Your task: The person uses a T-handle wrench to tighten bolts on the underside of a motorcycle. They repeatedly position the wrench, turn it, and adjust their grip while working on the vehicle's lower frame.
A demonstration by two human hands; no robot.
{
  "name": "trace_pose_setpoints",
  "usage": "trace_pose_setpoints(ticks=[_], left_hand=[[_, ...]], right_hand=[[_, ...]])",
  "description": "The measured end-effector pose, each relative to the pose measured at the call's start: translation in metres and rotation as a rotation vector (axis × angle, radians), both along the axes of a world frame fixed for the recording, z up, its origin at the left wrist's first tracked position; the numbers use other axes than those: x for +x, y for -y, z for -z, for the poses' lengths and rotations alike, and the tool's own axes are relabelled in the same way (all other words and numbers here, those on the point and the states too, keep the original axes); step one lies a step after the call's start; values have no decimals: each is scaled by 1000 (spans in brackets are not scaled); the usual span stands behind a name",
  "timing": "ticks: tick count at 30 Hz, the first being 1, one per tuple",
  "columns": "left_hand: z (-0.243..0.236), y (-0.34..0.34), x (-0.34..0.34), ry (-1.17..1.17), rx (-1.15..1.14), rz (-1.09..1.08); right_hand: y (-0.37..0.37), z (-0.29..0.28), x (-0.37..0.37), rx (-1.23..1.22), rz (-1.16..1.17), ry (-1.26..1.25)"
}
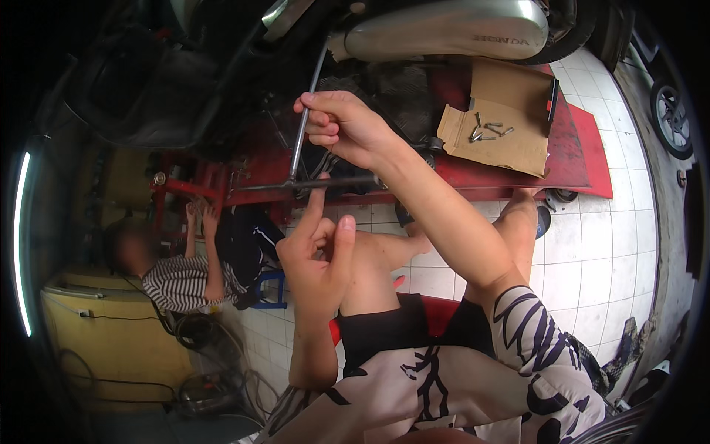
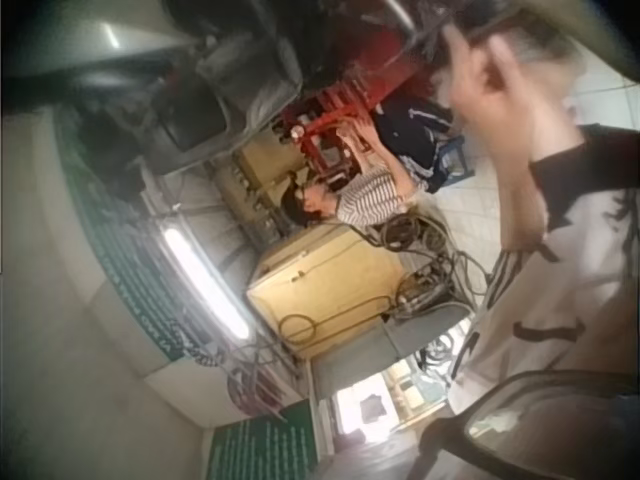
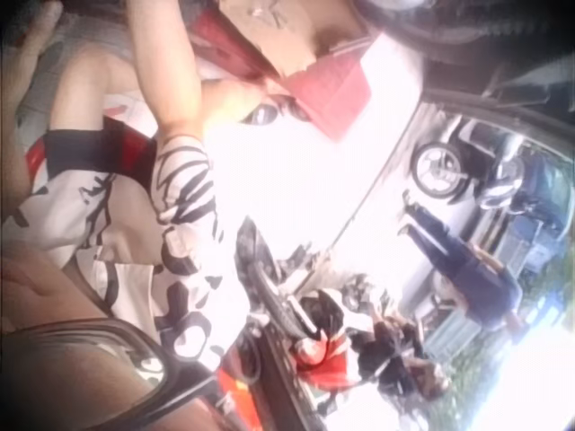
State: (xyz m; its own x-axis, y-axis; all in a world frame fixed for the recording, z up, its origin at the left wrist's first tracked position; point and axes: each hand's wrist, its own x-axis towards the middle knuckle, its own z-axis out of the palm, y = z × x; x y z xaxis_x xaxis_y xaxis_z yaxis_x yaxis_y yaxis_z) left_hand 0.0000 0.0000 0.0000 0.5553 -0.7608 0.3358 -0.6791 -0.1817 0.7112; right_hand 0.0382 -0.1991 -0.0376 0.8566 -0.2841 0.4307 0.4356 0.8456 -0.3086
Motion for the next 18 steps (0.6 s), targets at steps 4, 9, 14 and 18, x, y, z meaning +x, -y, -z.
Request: trace_pose_setpoints(ticks=[4, 9, 14, 18], left_hand=[[-12, 2, 1, 73, -195, -86], [-3, 5, 0, -156, 14, -276], [-7, 4, -8, 122, -5, 103], [-6, 12, -4, 81, -304, -164]], right_hand=[[-2, -3, -2, 25, 27, 2], [2, -6, -1, 24, 36, -3], [3, -5, -2, 43, 37, 16], [4, -5, -3, 11, 54, 12]])
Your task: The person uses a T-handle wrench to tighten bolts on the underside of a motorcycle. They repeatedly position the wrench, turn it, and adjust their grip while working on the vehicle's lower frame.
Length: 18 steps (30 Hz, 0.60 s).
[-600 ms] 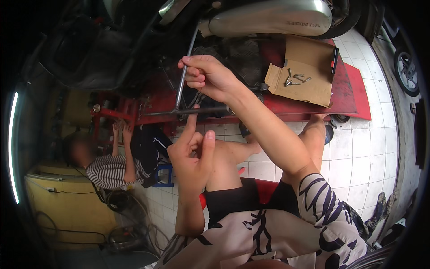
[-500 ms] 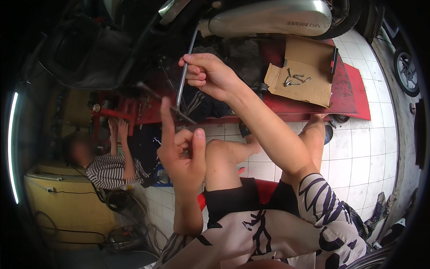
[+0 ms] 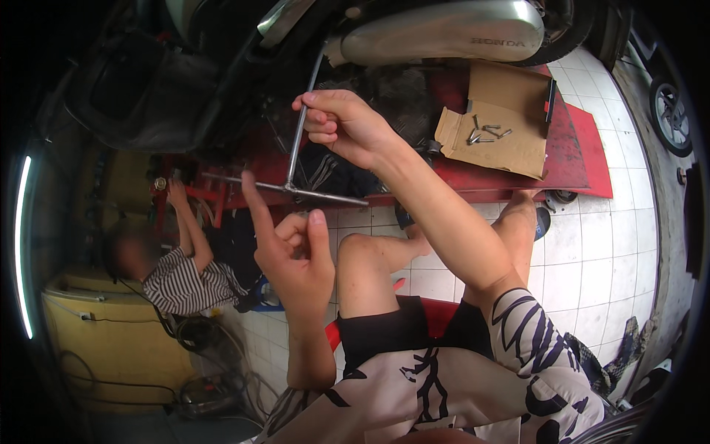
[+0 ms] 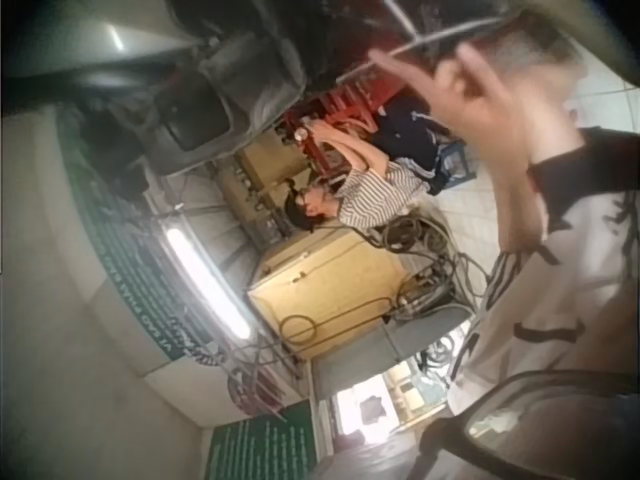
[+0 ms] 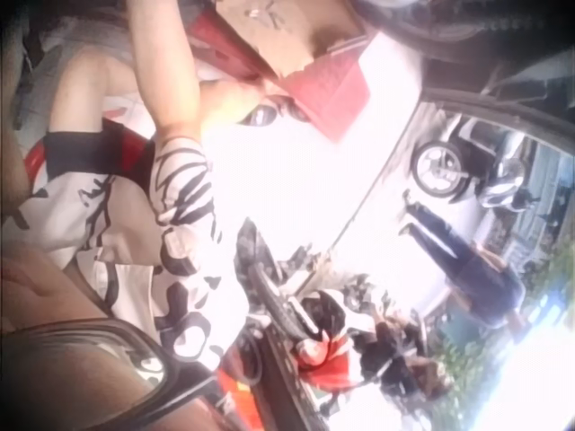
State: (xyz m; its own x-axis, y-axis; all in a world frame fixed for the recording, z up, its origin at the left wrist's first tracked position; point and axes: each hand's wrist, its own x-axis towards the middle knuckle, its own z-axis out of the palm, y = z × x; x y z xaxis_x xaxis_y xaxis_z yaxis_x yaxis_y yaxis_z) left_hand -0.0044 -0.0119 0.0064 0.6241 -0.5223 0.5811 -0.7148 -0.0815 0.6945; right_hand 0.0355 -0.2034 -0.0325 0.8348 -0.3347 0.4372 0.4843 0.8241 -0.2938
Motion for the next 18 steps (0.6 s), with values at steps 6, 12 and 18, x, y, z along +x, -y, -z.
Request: trace_pose_setpoints(ticks=[6, 12, 18], left_hand=[[4, -2, -11, -2, 417, 172], [-3, -1, -11, 94, 171, -51], [1, 0, -11, 32, 425, 45]], right_hand=[[4, 1, -1, 14, 2, 3], [3, 4, 0, 19, 11, -33], [6, 5, -1, 49, -2, -40]])
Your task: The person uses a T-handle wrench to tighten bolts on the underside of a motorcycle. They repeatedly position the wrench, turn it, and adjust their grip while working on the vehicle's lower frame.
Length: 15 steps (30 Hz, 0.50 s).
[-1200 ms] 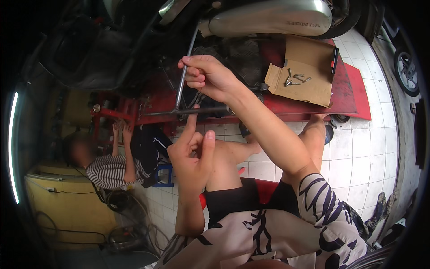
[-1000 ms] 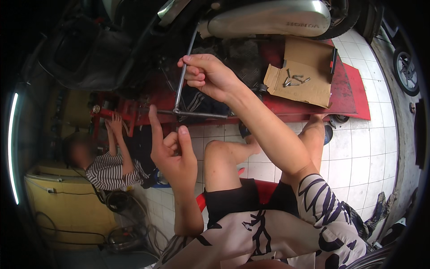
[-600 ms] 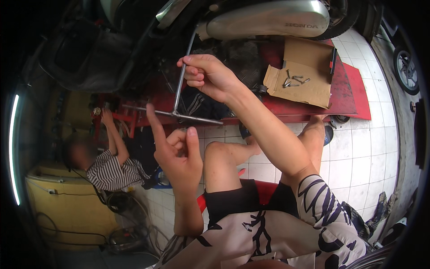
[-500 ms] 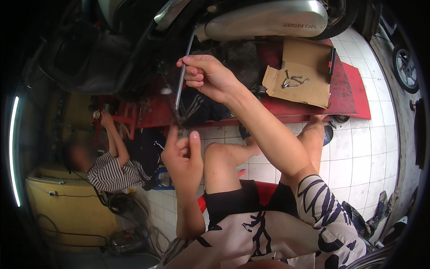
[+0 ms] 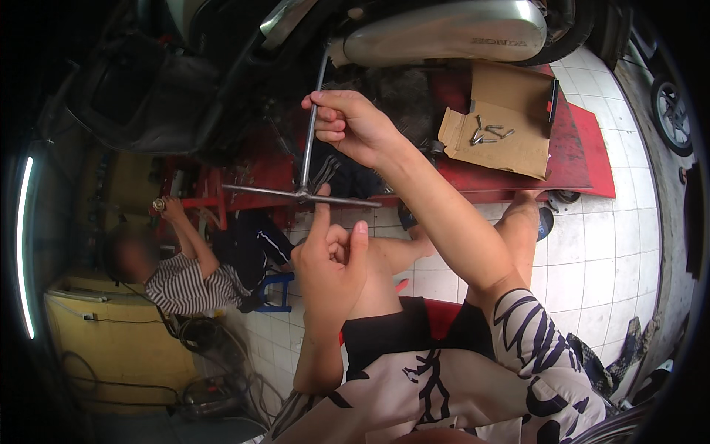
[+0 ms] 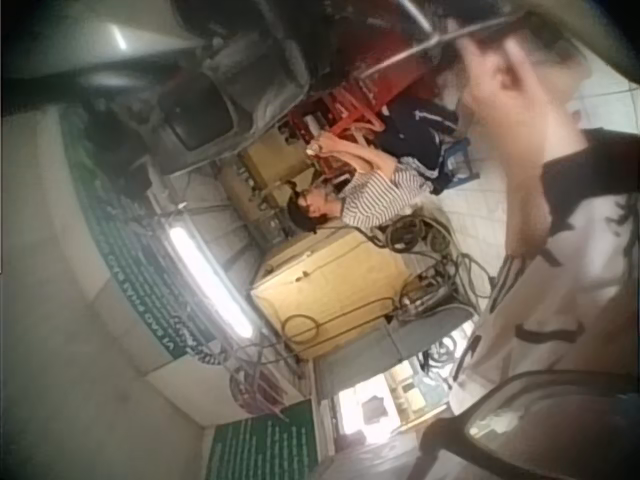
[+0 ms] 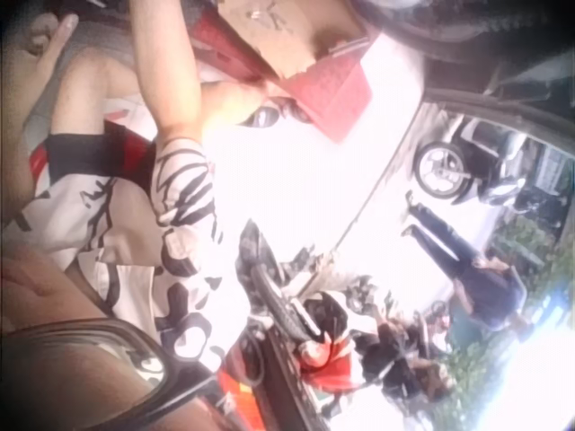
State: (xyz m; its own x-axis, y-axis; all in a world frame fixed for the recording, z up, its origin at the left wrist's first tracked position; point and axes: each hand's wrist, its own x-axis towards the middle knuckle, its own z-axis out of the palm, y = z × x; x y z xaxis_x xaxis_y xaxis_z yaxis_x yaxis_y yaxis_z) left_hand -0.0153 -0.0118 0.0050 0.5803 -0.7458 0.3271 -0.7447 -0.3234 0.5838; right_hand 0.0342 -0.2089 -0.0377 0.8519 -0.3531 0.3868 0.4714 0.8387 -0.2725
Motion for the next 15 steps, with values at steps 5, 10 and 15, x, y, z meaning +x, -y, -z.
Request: trace_pose_setpoints(ticks=[5, 10, 15], left_hand=[[-5, 2, 1, 51, -100, 100], [3, 4, 11, -88, -173, -190], [9, 1, 0, 24, 70, 199]], right_hand=[[4, -1, -3, 10, 19, 43], [6, -3, -5, -27, 46, 0], [9, -3, -6, -32, 65, 37]])
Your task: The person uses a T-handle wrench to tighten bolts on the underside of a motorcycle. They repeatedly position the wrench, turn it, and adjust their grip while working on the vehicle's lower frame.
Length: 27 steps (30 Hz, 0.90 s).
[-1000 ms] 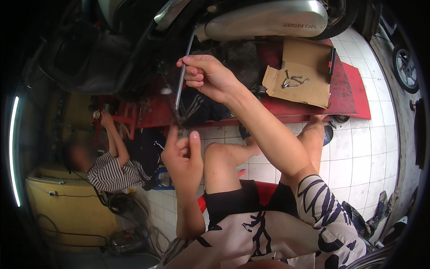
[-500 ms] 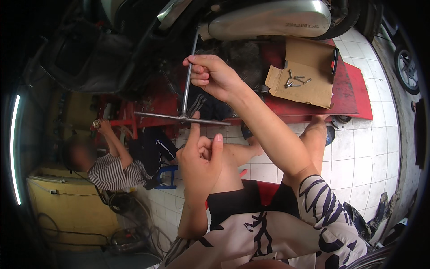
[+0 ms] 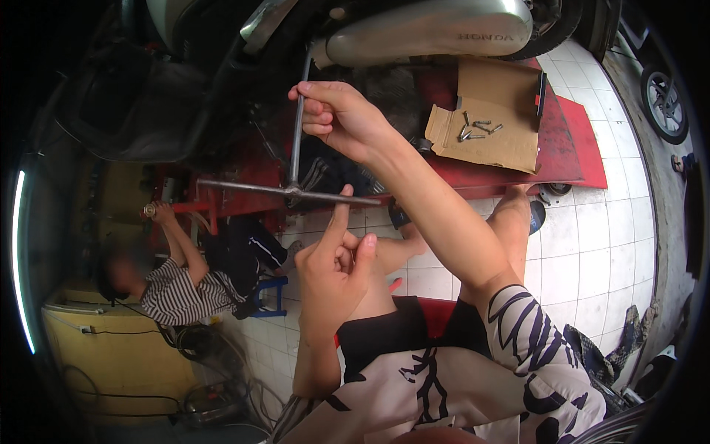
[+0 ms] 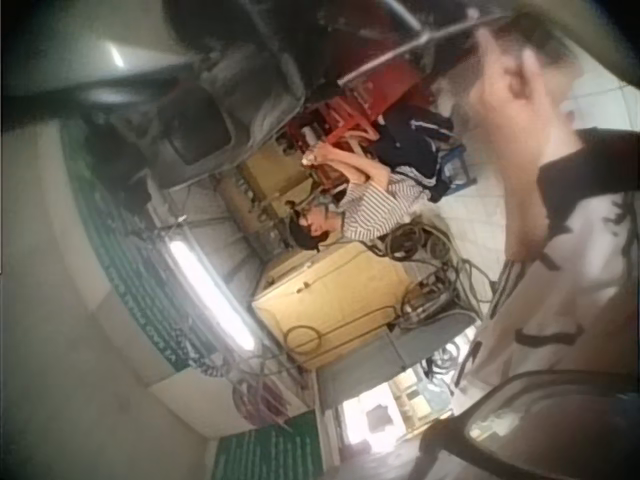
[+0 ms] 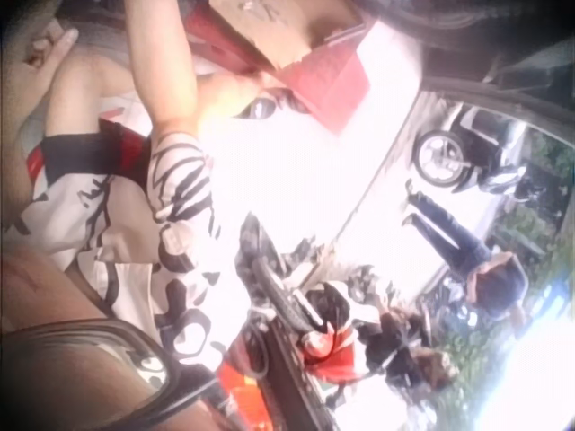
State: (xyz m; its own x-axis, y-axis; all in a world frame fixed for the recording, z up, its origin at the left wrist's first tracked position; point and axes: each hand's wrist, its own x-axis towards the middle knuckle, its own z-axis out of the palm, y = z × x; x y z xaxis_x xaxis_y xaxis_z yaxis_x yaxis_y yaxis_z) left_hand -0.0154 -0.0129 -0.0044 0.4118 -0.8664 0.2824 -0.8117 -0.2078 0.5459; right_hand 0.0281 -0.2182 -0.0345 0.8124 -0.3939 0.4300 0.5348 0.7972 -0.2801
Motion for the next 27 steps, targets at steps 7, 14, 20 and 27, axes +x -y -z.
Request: trace_pose_setpoints(ticks=[7, 14, 20, 27], left_hand=[[-8, 2, 11, 127, -309, -342], [3, 2, 22, 128, -172, -106], [-14, 3, 16, 124, -322, -122], [-2, -1, 14, -111, -48, -62]], right_hand=[[-2, -1, 2, 0, 19, -34], [1, 3, 7, 41, -1, 15], [1, 2, 7, 38, 3, -8], [2, 2, 6, 81, 19, -34]])
